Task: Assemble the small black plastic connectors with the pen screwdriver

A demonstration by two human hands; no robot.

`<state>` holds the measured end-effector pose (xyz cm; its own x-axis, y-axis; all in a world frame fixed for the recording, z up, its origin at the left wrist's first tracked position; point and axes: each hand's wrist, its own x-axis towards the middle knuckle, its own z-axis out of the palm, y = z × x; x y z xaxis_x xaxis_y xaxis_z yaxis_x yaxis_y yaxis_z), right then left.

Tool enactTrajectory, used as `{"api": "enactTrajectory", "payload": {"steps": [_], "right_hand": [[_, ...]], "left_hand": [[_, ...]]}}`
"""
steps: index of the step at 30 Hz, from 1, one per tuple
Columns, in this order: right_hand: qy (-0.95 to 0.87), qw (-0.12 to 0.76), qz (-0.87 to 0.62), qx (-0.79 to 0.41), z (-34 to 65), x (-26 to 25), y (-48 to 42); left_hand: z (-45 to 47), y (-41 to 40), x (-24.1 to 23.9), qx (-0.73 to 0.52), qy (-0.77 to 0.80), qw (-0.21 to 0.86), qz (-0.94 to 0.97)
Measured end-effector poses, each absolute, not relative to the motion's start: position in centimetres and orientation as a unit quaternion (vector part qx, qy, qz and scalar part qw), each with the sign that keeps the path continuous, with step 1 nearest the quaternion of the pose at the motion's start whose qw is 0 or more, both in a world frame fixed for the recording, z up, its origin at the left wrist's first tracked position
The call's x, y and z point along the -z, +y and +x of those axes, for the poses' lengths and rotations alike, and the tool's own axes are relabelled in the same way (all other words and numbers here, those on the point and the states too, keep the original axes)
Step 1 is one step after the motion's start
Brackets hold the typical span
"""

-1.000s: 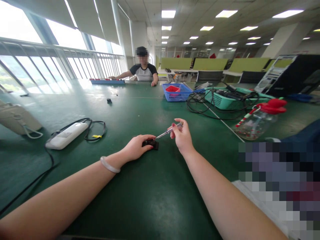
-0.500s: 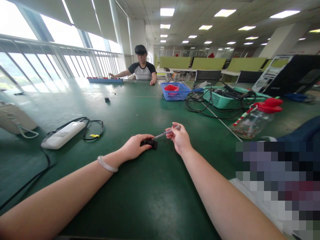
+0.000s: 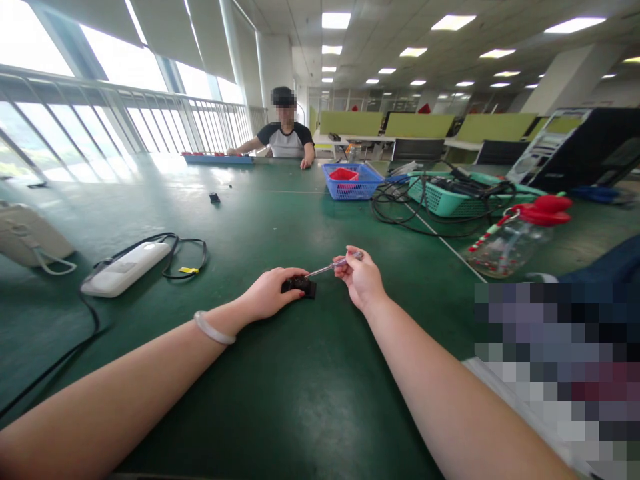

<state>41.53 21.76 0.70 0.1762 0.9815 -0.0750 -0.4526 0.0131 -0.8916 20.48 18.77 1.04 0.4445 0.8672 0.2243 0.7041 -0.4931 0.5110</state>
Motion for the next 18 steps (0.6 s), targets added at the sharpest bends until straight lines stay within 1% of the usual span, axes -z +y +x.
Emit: {"api": "enactTrajectory", "payload": {"steps": [18], "right_hand": [[-0.312, 0.618, -0.424, -0.584, 41.26, -1.09, 21.32]], "left_hand": [[20.56, 18.5, -1.24, -0.252, 0.44, 0.177, 0.844]]}}
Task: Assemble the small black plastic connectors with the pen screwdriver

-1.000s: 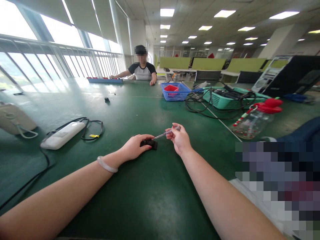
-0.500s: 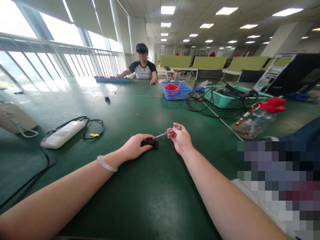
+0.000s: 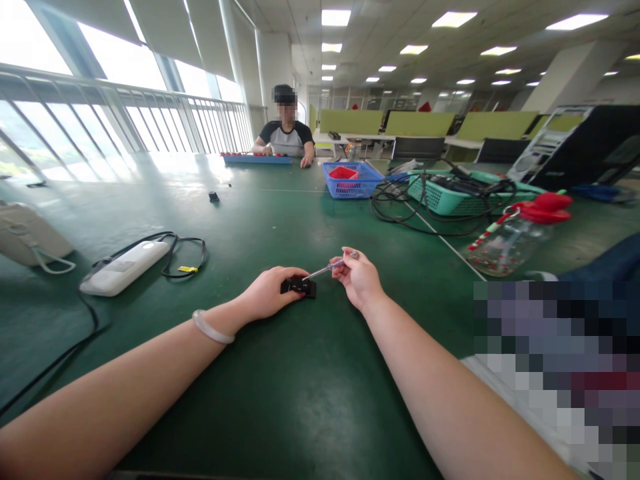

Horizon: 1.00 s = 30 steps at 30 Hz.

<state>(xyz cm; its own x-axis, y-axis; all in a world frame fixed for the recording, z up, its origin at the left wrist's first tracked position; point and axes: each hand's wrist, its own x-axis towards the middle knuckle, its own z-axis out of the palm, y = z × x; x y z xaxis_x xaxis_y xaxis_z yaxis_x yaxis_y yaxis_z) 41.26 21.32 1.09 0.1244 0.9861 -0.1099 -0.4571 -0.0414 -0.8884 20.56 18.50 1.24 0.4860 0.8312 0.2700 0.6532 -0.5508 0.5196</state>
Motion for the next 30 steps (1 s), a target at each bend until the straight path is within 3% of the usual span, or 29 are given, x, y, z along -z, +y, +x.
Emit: {"api": "enactTrajectory", "payload": {"steps": [9, 19, 30], "right_hand": [[-0.396, 0.588, -0.419, -0.568, 41.3, -0.6, 21.3], [-0.532, 0.666, -0.386, -0.353, 41.1, -2.2, 19.8], [-0.765, 0.521, -0.339, -0.169, 39.2, -2.9, 16.6]], "left_hand": [[20.6, 18.6, -0.9, -0.248, 0.453, 0.168, 0.84], [20.5, 18.6, -0.9, -0.242, 0.454, 0.161, 0.842], [20.6, 18.6, -0.8, -0.236, 0.468, 0.153, 0.838]]}}
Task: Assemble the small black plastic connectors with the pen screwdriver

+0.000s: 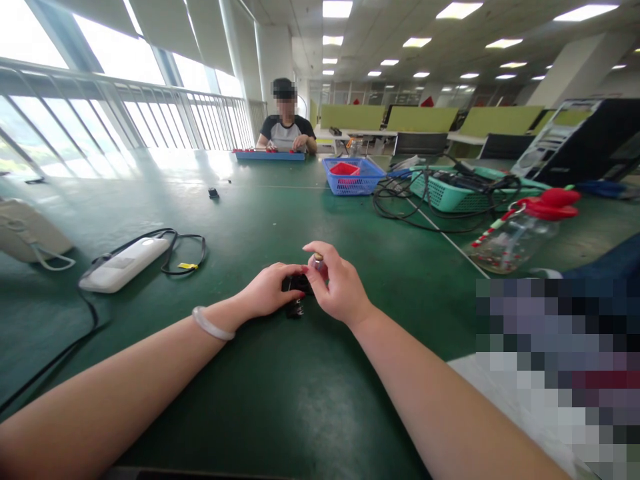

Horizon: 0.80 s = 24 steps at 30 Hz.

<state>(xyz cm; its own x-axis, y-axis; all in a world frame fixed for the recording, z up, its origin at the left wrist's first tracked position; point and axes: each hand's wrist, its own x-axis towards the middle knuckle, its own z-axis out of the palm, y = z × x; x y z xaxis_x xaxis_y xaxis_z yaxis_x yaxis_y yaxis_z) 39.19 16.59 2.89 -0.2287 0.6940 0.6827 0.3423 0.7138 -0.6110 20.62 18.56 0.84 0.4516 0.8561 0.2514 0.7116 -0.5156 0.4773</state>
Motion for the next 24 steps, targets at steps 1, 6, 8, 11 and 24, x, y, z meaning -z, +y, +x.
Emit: {"api": "enactTrajectory", "payload": {"steps": [1, 6, 8, 11, 24], "right_hand": [[-0.785, 0.499, -0.334, -0.151, 39.1, -2.9, 16.5], [-0.793, 0.5, -0.335, -0.093, 39.0, -2.8, 16.3], [-0.744, 0.557, -0.357, -0.099, 39.2, -2.7, 16.3], [-0.661, 0.631, -0.377, -0.148, 39.5, -2.5, 16.9], [-0.643, 0.608, -0.384, -0.263, 39.5, -1.7, 18.3]], "left_hand": [[20.6, 18.6, -0.8, -0.237, 0.462, 0.152, 0.841], [20.5, 18.8, -0.6, -0.243, 0.45, 0.158, 0.845], [20.4, 18.8, -0.6, -0.24, 0.458, 0.163, 0.84], [20.4, 18.8, -0.8, -0.238, 0.464, 0.17, 0.836], [20.4, 18.8, -0.9, -0.231, 0.462, 0.168, 0.839]]}}
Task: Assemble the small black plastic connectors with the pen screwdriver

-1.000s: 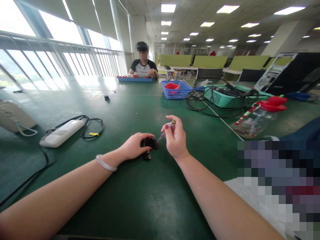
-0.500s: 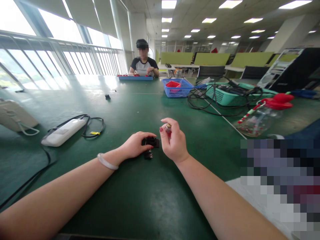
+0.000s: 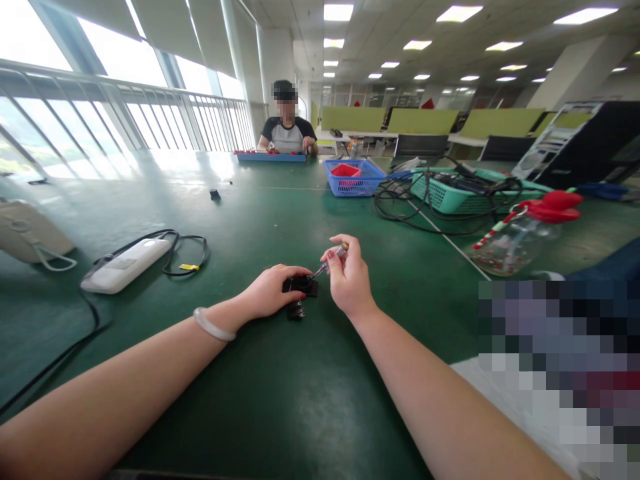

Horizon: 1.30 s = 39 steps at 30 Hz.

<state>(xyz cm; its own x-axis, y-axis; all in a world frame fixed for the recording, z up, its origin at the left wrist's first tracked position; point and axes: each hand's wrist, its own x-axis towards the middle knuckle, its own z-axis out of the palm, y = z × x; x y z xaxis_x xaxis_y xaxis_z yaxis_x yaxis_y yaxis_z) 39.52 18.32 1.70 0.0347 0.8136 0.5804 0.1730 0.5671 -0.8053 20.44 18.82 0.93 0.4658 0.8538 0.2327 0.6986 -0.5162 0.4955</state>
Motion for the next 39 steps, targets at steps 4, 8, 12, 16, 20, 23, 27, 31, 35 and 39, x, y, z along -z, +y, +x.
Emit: {"api": "enactTrajectory", "payload": {"steps": [4, 8, 12, 16, 20, 23, 27, 31, 35, 39], "right_hand": [[-0.641, 0.601, -0.398, -0.264, 39.7, -1.7, 18.7], [-0.593, 0.647, -0.417, -0.239, 39.9, -1.9, 18.7], [-0.576, 0.691, -0.379, -0.217, 39.5, -2.7, 17.4], [-0.627, 0.664, -0.337, -0.227, 38.5, -2.9, 16.0], [-0.705, 0.605, -0.316, -0.19, 38.2, -2.5, 15.6], [-0.758, 0.559, -0.301, -0.149, 38.4, -2.3, 15.8], [-0.803, 0.502, -0.293, -0.129, 38.4, -2.3, 16.0], [-0.817, 0.473, -0.298, -0.145, 38.1, -2.4, 16.1], [-0.781, 0.504, -0.313, -0.194, 38.4, -2.3, 16.3], [-0.729, 0.582, -0.301, -0.196, 38.9, -2.2, 16.6]], "left_hand": [[20.5, 18.7, -1.1, -0.225, 0.468, 0.168, 0.838], [20.5, 18.7, -1.0, -0.226, 0.474, 0.174, 0.833], [20.4, 18.7, -0.9, -0.221, 0.478, 0.175, 0.832], [20.3, 18.6, -0.9, -0.225, 0.47, 0.157, 0.839], [20.3, 18.6, -0.7, -0.225, 0.458, 0.145, 0.848], [20.3, 18.7, -0.6, -0.229, 0.443, 0.139, 0.856], [20.5, 18.7, -0.6, -0.235, 0.432, 0.13, 0.861], [20.5, 18.8, -0.5, -0.237, 0.44, 0.13, 0.856], [20.4, 18.7, -0.5, -0.234, 0.446, 0.135, 0.854], [20.3, 18.5, -0.6, -0.229, 0.463, 0.144, 0.844]]}}
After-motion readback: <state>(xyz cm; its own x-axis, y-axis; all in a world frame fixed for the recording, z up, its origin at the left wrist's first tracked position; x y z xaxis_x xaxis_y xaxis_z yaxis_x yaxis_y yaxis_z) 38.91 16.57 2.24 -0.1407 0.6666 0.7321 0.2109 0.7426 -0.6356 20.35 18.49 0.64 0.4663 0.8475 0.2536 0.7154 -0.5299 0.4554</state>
